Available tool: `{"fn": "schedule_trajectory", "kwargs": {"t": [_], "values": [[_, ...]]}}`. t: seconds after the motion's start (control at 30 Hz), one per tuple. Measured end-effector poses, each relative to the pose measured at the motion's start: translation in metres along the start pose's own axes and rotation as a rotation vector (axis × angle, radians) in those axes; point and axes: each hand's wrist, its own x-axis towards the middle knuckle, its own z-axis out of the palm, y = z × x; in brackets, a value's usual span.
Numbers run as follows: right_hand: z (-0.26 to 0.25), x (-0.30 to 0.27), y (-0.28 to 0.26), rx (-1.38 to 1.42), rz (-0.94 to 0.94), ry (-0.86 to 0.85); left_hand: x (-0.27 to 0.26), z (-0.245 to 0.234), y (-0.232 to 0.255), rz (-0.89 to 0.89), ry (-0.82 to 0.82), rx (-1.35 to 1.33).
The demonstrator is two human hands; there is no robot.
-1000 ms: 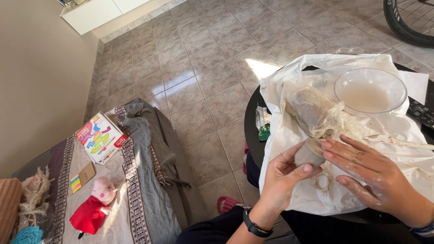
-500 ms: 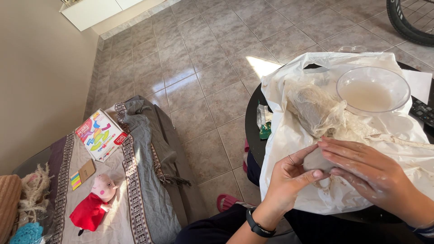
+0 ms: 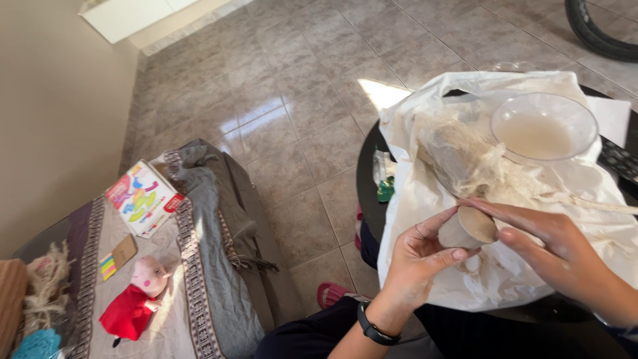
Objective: The person shapes a small clay cup by hand, smoothing the surface and refining the edges. They use a small stick to carve vertical lines into the clay and later attach a rolled clay strip to the rim. The person occasionally wipes their hands on a cloth and uses water from a bowl to smooth the clay.
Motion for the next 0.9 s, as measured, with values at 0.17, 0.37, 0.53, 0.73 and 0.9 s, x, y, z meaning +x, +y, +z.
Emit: {"fn": "schedule_trajectory", "kwargs": {"t": [0.17, 0.37, 0.53, 0.73, 0.9], "values": [[0.002, 0.008, -0.016, 0.421, 0.303, -0.103, -0.001, -0.012, -0.012, 0.012, -0.055, 0.095], [0.011, 0.005, -0.018, 0.387, 0.240, 0.057, -0.004, -0.002, -0.009, 0.061, -0.057, 0.305], [0.003, 0.008, -0.023, 0.528, 0.567, 0.009, -0.008, 0.000, -0.005, 0.026, -0.055, 0.220], [-0.003, 0.005, -0.023, 0.515, 0.348, -0.112, -0.013, 0.000, 0.003, -0.026, -0.044, 0.025], [-0.008, 0.008, -0.023, 0.503, 0.314, -0.128, -0.017, -0.006, 0.007, -0.130, -0.103, -0.126]]}}
